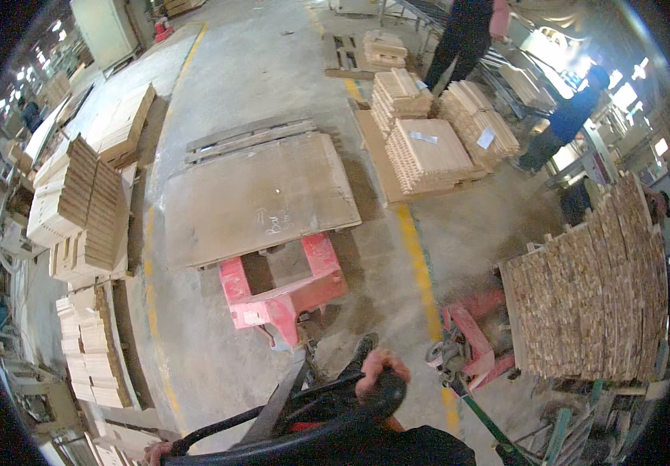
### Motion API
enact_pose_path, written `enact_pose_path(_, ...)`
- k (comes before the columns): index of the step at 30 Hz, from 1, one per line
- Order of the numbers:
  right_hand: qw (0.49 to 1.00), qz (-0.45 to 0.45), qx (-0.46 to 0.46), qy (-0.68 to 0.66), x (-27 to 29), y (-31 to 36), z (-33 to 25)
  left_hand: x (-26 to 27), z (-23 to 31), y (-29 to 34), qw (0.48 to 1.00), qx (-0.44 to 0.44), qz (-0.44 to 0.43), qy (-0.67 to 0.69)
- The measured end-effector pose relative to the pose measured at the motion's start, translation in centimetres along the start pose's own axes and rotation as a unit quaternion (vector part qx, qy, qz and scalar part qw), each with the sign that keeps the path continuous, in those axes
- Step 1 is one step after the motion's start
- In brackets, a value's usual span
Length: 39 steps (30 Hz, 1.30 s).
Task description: The person repeatedly picks up thin wooden planks from a machine output and stacks them on a pallet. After stacking several planks, the person uses a pallet jack to move the pallet across the factory floor and hands a paper to another worker.
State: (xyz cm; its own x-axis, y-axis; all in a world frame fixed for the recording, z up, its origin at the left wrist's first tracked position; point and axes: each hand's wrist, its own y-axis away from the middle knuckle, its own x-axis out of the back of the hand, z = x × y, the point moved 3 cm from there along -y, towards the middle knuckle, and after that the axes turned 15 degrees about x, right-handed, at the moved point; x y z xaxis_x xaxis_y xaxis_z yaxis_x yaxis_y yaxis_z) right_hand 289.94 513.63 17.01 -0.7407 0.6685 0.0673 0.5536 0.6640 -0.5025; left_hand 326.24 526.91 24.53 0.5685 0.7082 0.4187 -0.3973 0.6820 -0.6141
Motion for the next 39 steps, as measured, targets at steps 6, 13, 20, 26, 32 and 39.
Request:
enact_pose_path(6,0.985,0.110,-0.127,-0.032,-1.8,0.0,1.7,-1.4,-1.0,-2.2,0.993,-0.051,0.078,-0.073)
enact_pose_path(13,0.993,0.017,-0.113,-0.024,-6.6,-4.0,3.3,-0.8,-0.9,-4.4,0.991,0.015,-0.129,-0.013)
enact_pose_path(20,0.998,-0.034,-0.046,-0.035,-12.4,-6.6,4.1,-6.0,-3.4,-6.9,0.984,0.097,0.139,-0.055)
enact_pose_path(26,0.963,-0.069,-0.006,-0.259,-15.1,-5.4,6.7,-9.8,-7.2,-16.7,0.991,0.066,0.119,-0.012)
enact_pose_path(32,0.978,-0.086,0.028,-0.188,-18.9,-5.4,7.1,-14.1,-12.6,-24.9,0.990,0.032,0.138,-0.022)
enact_pose_path(39,0.974,0.100,0.178,-0.098,-22.9,-6.2,8.6,-22.8,-15.7,-34.5,0.992,-0.035,0.119,0.036)
